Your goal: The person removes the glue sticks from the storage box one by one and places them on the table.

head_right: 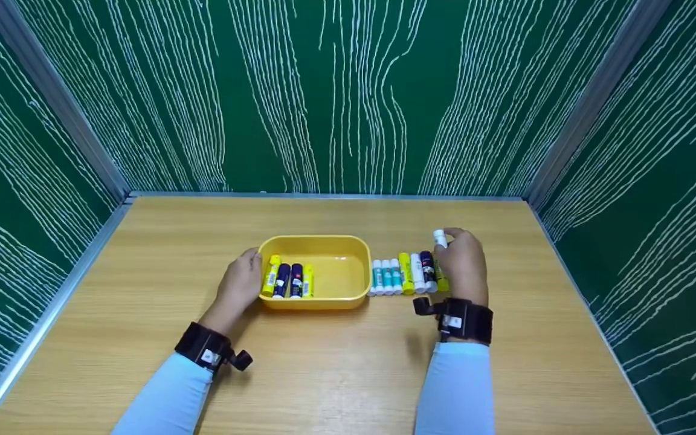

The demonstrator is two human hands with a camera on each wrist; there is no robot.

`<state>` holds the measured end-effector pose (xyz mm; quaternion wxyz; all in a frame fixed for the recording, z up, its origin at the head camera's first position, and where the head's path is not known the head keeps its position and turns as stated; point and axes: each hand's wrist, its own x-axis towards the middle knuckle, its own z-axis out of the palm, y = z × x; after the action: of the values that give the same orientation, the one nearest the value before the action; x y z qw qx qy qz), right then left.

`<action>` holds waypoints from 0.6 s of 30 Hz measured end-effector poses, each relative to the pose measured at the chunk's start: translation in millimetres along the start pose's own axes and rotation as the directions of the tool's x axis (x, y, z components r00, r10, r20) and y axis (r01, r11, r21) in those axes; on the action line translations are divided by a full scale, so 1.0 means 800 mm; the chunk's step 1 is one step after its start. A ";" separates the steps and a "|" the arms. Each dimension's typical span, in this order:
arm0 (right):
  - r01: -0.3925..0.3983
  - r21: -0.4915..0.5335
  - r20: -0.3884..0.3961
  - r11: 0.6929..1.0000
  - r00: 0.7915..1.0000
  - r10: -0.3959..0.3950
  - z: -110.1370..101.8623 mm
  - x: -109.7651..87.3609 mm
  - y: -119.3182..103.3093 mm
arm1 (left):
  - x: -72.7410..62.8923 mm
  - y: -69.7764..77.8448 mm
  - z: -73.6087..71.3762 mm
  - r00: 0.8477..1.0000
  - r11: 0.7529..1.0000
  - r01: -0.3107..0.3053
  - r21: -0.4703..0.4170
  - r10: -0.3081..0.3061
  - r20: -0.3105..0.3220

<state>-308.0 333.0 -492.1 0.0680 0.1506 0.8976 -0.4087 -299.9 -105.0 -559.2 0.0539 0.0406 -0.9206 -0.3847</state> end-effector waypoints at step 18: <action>-0.156 0.010 0.017 0.988 0.988 0.155 0.007 0.020 0.035 | -0.002 0.001 -0.002 1.000 1.000 -0.009 -0.016 0.009 0.009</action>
<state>-314.1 349.8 -520.0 0.1058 0.2173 0.8801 -0.4086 -298.4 -105.5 -557.8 0.0516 0.0341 -0.9178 -0.3922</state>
